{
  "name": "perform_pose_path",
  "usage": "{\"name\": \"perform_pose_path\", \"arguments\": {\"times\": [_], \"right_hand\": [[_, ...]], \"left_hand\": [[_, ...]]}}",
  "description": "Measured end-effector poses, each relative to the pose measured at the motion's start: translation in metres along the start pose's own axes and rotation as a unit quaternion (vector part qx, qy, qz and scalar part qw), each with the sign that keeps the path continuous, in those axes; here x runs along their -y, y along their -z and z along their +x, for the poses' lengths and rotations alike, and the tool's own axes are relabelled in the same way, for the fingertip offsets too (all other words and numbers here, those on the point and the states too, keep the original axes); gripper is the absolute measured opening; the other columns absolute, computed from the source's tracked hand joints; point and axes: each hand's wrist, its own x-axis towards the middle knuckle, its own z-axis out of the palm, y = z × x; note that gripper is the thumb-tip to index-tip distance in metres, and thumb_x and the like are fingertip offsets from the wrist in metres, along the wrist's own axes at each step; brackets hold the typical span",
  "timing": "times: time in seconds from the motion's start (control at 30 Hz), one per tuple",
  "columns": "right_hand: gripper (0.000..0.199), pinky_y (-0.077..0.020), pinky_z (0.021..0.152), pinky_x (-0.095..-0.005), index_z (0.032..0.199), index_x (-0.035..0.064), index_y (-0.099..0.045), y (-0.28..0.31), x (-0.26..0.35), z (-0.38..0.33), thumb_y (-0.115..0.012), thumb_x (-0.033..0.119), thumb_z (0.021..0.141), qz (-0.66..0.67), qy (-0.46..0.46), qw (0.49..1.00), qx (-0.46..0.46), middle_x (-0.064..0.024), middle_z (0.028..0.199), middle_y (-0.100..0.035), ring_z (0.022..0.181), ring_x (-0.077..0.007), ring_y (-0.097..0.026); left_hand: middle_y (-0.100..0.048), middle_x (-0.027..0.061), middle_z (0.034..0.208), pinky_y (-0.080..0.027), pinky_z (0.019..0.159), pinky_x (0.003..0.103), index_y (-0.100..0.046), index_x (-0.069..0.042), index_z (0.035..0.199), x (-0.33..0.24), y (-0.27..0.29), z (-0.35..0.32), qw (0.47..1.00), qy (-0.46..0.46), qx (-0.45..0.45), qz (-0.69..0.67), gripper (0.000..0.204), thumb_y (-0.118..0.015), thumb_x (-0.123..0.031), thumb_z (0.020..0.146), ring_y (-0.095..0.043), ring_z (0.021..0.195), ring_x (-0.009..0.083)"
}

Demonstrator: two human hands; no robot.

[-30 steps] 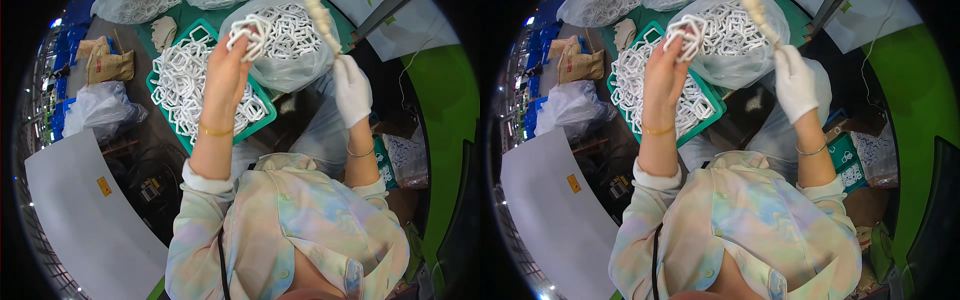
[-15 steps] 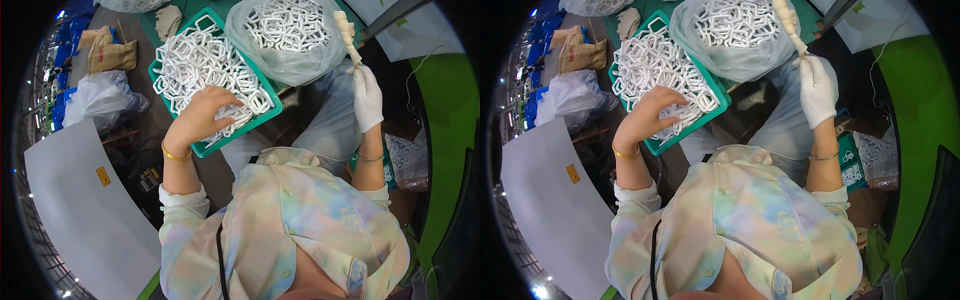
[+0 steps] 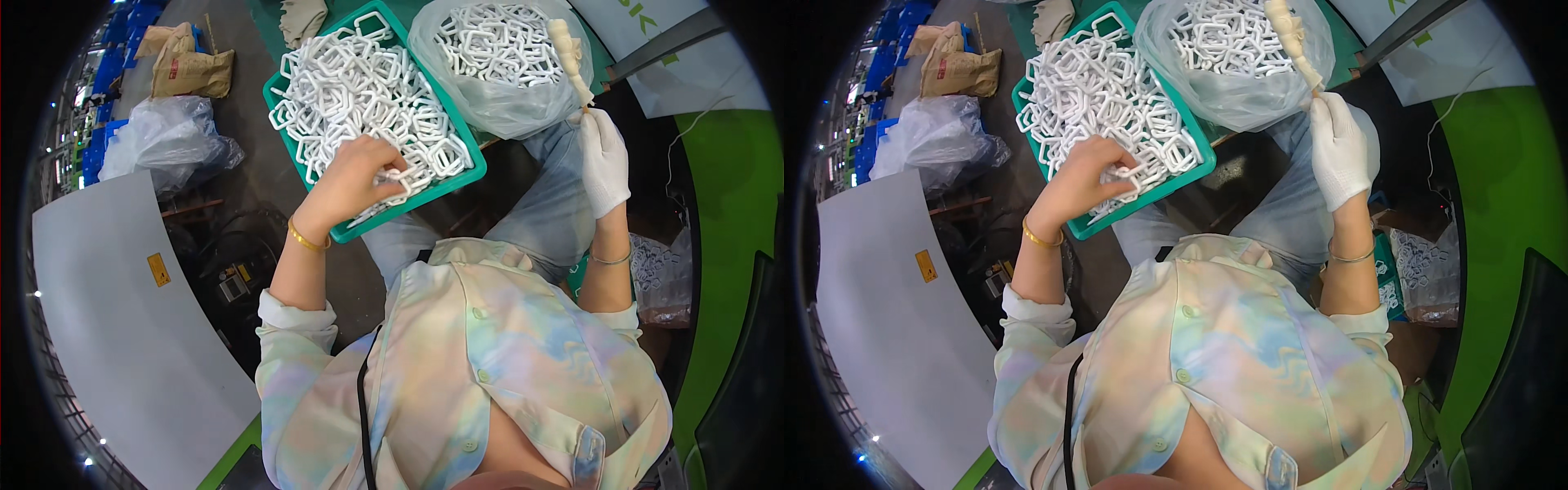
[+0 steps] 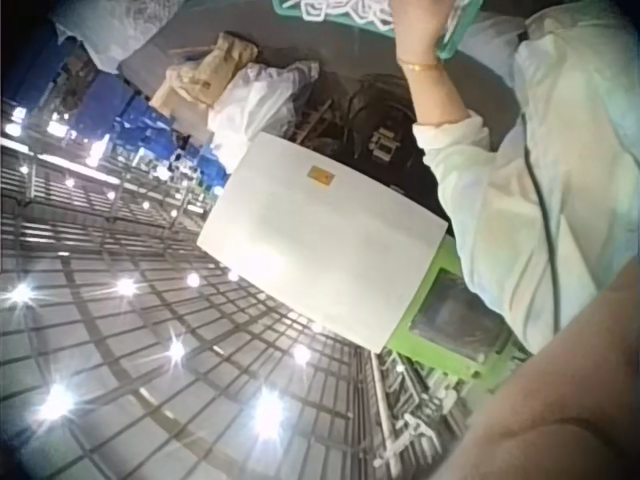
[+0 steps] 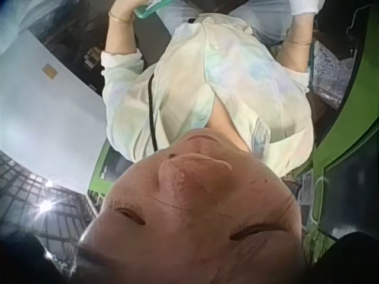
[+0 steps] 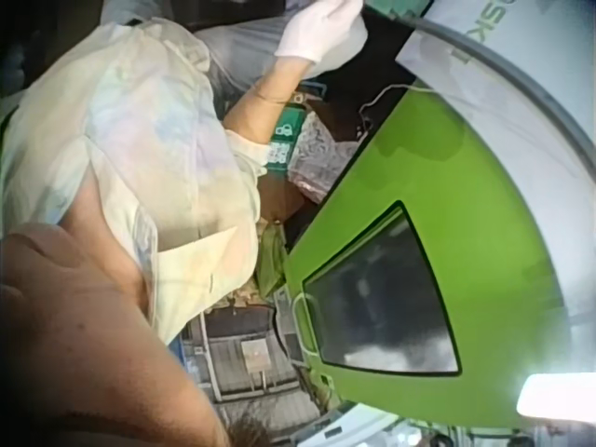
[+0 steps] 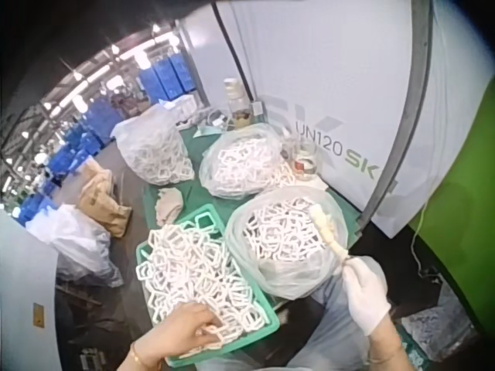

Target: The person collects plastic buckles from a box into a green tray and carries them to a workstation. The person then holds batches of the plastic buckles by hand while an applicator stick is applied to them.

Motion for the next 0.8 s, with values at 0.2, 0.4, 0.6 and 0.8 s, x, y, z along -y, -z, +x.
{"name": "perform_pose_path", "arguments": {"times": [0.2, 0.4, 0.6, 0.8], "right_hand": [[0.027, -0.0434, 0.067, -0.0305, 0.101, 0.0021, -0.061, 0.000, 0.005, -0.005, -0.047, 0.026, 0.101, -0.007, -0.009, 1.000, 0.007, -0.0107, 0.076, -0.056, 0.068, -0.0172, -0.053], [0.024, -0.0371, 0.063, -0.0240, 0.096, -0.0005, -0.062, -0.001, 0.005, -0.007, -0.048, 0.019, 0.100, 0.024, -0.011, 1.000, 0.002, -0.0010, 0.076, -0.050, 0.068, -0.0080, -0.045], [0.023, -0.0372, 0.063, -0.0226, 0.095, -0.0001, -0.063, -0.004, 0.008, -0.010, -0.049, 0.018, 0.099, 0.028, -0.002, 1.000, -0.014, 0.0001, 0.077, -0.051, 0.069, -0.0060, -0.044], [0.023, -0.0373, 0.064, -0.0207, 0.103, 0.0002, -0.062, -0.004, -0.005, -0.015, -0.049, 0.019, 0.101, 0.052, 0.000, 0.999, -0.013, 0.0025, 0.080, -0.052, 0.069, -0.0048, -0.043]], "left_hand": [[-0.060, 0.0098, 0.084, -0.046, 0.075, 0.042, -0.060, -0.006, 0.087, 0.003, 0.000, 0.024, 0.995, -0.027, -0.091, 0.010, 0.013, -0.067, -0.006, 0.076, -0.059, 0.084, 0.0316], [-0.058, 0.0118, 0.091, -0.049, 0.074, 0.042, -0.060, -0.006, 0.092, 0.003, -0.007, 0.046, 0.984, 0.034, -0.172, -0.025, 0.014, -0.064, -0.006, 0.078, -0.060, 0.088, 0.0340], [-0.062, 0.0116, 0.092, -0.049, 0.080, 0.042, -0.063, -0.005, 0.097, 0.011, -0.039, 0.078, 0.975, -0.011, -0.195, 0.108, 0.023, -0.068, -0.009, 0.075, -0.059, 0.092, 0.0324], [-0.063, 0.0109, 0.090, -0.048, 0.079, 0.041, -0.065, -0.005, 0.093, 0.016, -0.042, 0.082, 0.964, 0.005, -0.204, 0.170, 0.023, -0.067, -0.006, 0.070, -0.059, 0.089, 0.0311]]}}
